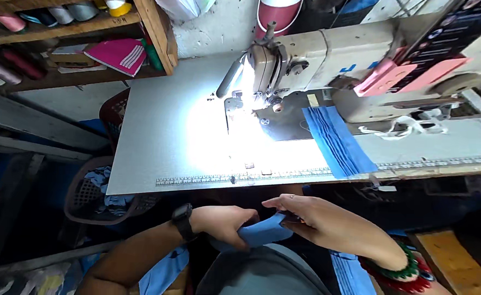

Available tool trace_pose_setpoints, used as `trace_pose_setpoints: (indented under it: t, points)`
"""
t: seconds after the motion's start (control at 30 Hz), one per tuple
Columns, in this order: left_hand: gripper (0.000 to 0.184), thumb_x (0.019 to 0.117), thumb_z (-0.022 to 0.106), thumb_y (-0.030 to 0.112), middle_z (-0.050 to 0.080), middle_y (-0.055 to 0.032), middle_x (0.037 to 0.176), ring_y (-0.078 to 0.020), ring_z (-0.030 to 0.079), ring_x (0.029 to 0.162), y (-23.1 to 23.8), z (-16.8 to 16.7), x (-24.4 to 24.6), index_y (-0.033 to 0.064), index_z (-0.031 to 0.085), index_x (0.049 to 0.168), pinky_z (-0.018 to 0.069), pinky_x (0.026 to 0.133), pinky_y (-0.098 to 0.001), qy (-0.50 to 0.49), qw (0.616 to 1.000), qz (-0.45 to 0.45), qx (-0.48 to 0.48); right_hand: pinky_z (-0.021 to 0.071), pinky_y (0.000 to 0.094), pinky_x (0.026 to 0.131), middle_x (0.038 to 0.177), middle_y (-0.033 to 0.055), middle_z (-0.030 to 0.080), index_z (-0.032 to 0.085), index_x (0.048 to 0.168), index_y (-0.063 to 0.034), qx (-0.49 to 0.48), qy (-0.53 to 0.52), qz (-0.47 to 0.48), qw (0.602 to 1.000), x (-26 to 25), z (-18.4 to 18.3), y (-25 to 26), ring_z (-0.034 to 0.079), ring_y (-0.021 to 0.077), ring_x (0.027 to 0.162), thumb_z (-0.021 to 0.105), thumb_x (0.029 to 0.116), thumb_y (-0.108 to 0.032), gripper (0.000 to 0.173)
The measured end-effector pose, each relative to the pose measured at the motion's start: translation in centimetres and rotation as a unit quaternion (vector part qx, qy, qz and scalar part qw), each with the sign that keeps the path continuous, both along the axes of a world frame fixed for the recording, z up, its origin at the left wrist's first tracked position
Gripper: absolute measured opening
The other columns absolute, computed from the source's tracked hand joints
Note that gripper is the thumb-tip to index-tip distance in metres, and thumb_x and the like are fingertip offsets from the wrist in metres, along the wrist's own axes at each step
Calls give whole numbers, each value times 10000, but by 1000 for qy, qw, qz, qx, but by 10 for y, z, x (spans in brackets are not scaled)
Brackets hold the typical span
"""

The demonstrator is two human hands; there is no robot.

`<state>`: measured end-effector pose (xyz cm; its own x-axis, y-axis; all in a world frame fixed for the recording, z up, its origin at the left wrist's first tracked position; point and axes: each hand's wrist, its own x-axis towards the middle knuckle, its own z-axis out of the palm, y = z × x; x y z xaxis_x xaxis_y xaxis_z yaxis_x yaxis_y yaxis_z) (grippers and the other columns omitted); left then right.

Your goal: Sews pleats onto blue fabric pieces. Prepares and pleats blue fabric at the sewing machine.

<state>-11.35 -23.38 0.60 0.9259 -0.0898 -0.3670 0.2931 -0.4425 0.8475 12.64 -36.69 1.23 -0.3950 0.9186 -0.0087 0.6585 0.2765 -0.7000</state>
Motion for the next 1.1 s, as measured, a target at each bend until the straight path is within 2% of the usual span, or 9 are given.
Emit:
trace_pose_setpoints:
  t: [0.1, 0.2, 0.27, 0.4, 0.47, 0.57, 0.67, 0.8, 1.1]
  points:
    - [568, 881, 781, 229, 702, -198, 997, -363, 693, 915, -5, 0, -3, 13, 561, 1357, 556, 804, -575, -16, 995, 31, 98, 598, 437, 741, 1065, 67, 682, 616, 1355, -153, 22, -13, 10, 1000, -5, -6, 3, 696, 213, 897, 658, 902, -128, 456]
    - [284, 849, 765, 192, 647, -167, 1049, -250, 601, 1002, -2, -13, -1, 3, 723, 1057, 503, 870, -388, -168, 984, 55, -2, 593, 407, 749, 1041, 33, 694, 625, 1335, -178, 61, -2, 17, 998, -12, -3, 5, 690, 195, 906, 629, 856, -85, 488]
    - [380, 817, 773, 165, 615, -192, 1189, -228, 582, 1140, -5, -19, 5, -45, 636, 1103, 486, 984, -362, -202, 973, 86, -68, 594, 395, 811, 1067, 5, 731, 594, 1383, -171, 88, -3, 18, 996, -15, 2, 5, 703, 188, 945, 623, 868, -86, 522]
    - [531, 836, 776, 108, 636, -85, 1002, -68, 615, 934, -12, -15, 12, -54, 466, 1235, 515, 844, -224, -180, 961, 143, -152, 582, 341, 770, 985, -24, 728, 626, 1336, -180, 121, -8, 14, 993, -16, 7, 1, 688, 149, 869, 597, 919, -152, 419]
    - [441, 841, 767, 138, 666, -76, 937, -105, 634, 882, -12, -16, 14, -45, 574, 1192, 532, 800, -275, -183, 970, 124, -97, 576, 313, 774, 970, -17, 722, 645, 1303, -182, 134, -2, 14, 991, -15, 7, -3, 683, 138, 864, 578, 939, -165, 370]
    - [496, 805, 810, 313, 595, -167, 1219, -311, 530, 1162, -17, -13, 17, 25, 702, 1195, 417, 968, -545, -170, 980, 106, -14, 559, 273, 738, 992, -31, 732, 648, 1298, -210, 148, 4, 22, 989, -16, 6, -8, 671, 119, 844, 574, 933, -140, 379]
    - [438, 772, 828, 339, 521, -167, 1418, -337, 461, 1296, -20, -12, 22, 68, 734, 1103, 364, 1024, -567, -171, 978, 115, 0, 540, 270, 703, 930, -39, 720, 680, 1258, -238, 147, 22, 43, 988, -18, 5, -11, 648, 115, 799, 570, 914, -112, 382]
    - [207, 824, 768, 317, 630, -87, 1244, -282, 507, 1213, -13, -10, 16, 114, 742, 857, 333, 989, -546, -180, 979, 73, 58, 556, 267, 772, 974, -27, 726, 683, 1265, -234, 131, 40, 37, 990, -13, 6, -16, 669, 113, 873, 548, 939, -111, 374]
    - [166, 976, 643, 222, 721, -44, 931, -245, 666, 954, 24, 1, -19, 116, 729, 1071, 453, 883, -539, -152, 927, 152, 307, 599, 297, 792, 1046, 27, 738, 724, 1230, -158, 84, 30, -114, 989, 17, -20, 9, 695, 102, 860, 595, 988, -149, 274]
